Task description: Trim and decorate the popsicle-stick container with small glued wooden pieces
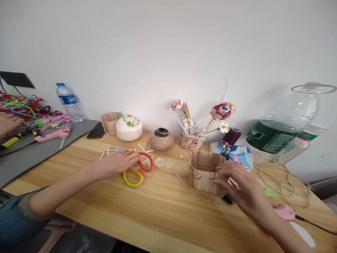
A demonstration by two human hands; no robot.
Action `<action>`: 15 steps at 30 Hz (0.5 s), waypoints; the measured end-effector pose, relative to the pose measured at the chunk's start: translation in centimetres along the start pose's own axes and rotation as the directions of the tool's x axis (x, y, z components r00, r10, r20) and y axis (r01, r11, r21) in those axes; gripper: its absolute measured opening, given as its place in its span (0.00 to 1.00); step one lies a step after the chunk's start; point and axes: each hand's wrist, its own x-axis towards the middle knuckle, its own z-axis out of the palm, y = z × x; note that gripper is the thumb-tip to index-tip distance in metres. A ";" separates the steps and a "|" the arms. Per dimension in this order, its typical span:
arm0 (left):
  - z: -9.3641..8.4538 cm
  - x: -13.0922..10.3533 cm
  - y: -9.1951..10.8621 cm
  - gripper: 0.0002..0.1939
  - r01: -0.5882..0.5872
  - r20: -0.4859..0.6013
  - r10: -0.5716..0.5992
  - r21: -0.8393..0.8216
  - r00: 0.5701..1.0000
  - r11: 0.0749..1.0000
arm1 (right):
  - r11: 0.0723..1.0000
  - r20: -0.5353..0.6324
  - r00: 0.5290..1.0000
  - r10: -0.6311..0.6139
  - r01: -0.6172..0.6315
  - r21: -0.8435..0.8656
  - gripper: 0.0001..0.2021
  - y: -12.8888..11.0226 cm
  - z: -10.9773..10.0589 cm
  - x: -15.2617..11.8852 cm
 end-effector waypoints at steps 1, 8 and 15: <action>0.1 0.0 0.0 0.17 -0.015 0.009 0.015 0.004 1.000 1.000 | 0.999 0.012 0.999 -0.041 0.041 -0.004 0.03 0.2 0.4 0.1; 0.4 0.5 0.3 0.21 -0.075 0.056 0.074 0.008 0.996 0.997 | 0.994 0.011 0.994 -0.108 0.108 0.000 0.02 0.6 1.8 0.4; 1.2 0.7 0.2 0.25 -0.057 0.063 0.057 0.000 0.996 0.998 | 0.990 0.013 0.990 0.139 -0.139 0.023 0.08 0.2 1.0 0.5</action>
